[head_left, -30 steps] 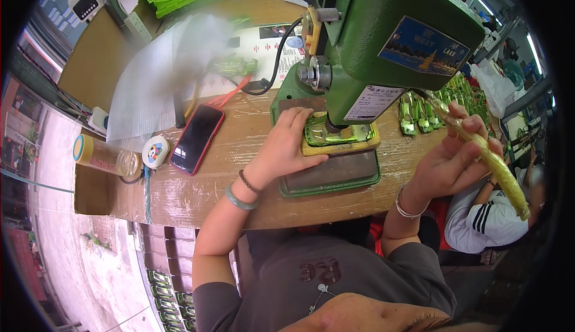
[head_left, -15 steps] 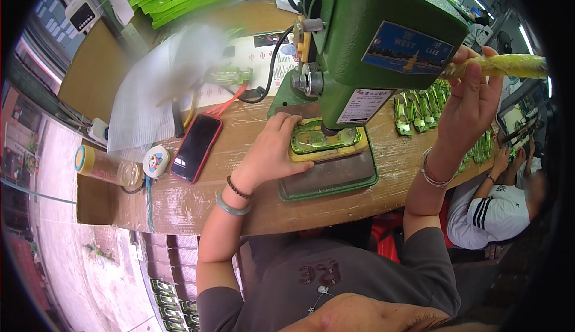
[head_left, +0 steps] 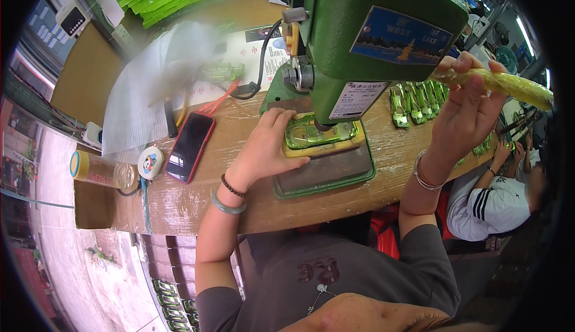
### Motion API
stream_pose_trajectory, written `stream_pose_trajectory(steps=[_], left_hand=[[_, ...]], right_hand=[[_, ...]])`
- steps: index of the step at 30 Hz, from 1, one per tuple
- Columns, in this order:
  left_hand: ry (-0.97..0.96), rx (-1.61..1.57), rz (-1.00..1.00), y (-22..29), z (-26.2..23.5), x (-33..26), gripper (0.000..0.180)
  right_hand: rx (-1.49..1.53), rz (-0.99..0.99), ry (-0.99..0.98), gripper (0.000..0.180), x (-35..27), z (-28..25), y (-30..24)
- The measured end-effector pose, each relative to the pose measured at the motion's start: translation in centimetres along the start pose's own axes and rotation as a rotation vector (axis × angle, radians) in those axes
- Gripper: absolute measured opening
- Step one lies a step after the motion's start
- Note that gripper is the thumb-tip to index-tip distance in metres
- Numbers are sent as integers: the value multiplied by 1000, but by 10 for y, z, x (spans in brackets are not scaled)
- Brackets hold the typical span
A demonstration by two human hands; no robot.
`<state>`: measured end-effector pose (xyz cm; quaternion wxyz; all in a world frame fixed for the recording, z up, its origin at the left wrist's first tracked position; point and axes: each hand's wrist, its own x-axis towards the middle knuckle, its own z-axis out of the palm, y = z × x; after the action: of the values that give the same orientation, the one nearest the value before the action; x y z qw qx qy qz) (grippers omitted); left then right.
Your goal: The person operates a green sealing machine to seal small green plastic containers. They place a container under the press, pull a lever to seal it, remove the sealed unit, and place it into a cardboard tray. This cycle repeats throughout the clip.
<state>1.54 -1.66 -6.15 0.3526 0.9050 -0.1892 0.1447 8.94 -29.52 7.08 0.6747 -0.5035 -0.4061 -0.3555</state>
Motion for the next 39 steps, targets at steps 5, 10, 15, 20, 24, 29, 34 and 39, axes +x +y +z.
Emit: stream_pose_trajectory(steps=[5, 10, 15, 20, 24, 29, 34, 39], left_hand=[[-1, -5, 5, -3, 1, 1, 85], [17, 12, 14, -3, 1, -1, 84], [-8, 2, -24, -2, -2, -2, 86], [5, 15, -1, -3, 1, 0, 86], [-5, -18, 14, 0, 0, 2, 86], [16, -11, 18, -1, 0, 2, 86], [9, -21, 15, -2, 1, 3, 86], [-1, -14, 3, -3, 1, 1, 86]], right_hand=[[-12, -3, -7, 32, -2, -2, -2], [4, -12, 10, 31, -8, 0, -1], [-33, -36, 42, 31, -19, 3, 0], [-59, -50, 48, 32, -23, 1, -5], [-32, -50, -17, 31, -21, -7, -8], [-18, -28, -61, 31, -15, -8, -4], [-35, -33, -48, 31, -19, -9, -5], [-130, -224, 95, 35, -57, 1, 5]])
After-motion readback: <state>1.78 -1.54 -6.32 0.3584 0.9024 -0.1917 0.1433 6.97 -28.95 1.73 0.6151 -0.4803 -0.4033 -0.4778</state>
